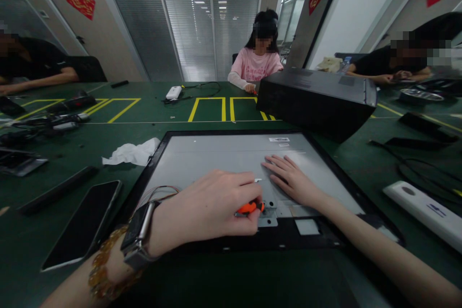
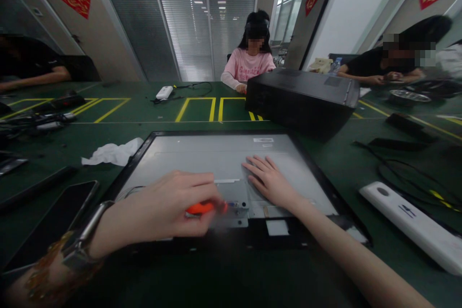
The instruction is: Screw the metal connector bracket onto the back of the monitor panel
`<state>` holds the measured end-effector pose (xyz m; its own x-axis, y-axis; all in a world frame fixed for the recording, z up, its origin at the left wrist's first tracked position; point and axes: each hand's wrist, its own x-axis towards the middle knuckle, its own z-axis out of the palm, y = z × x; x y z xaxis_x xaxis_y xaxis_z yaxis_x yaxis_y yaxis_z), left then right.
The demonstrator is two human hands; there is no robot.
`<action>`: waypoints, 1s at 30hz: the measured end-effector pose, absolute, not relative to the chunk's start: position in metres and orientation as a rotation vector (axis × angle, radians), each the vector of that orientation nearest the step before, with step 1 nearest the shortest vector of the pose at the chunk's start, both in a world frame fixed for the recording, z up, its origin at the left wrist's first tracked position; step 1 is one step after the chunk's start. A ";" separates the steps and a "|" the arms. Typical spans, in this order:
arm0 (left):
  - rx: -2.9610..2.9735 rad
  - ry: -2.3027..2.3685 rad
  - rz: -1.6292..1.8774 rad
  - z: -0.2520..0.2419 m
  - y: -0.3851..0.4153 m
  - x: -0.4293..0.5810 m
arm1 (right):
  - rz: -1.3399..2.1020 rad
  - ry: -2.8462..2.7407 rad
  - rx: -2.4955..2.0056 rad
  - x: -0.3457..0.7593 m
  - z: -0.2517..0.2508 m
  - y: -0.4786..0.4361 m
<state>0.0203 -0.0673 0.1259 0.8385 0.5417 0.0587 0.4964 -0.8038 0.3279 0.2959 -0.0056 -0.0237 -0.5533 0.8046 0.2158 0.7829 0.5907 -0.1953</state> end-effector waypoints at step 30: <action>2.702 0.724 0.319 0.118 -0.066 0.024 | 0.115 -2.533 -1.284 0.296 -0.024 -0.004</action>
<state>0.0243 -0.0657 0.1176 0.8464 0.5167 0.1290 0.4442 -0.8185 0.3644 0.2959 -0.0041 -0.0238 -0.5568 0.7991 0.2270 0.7752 0.5980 -0.2038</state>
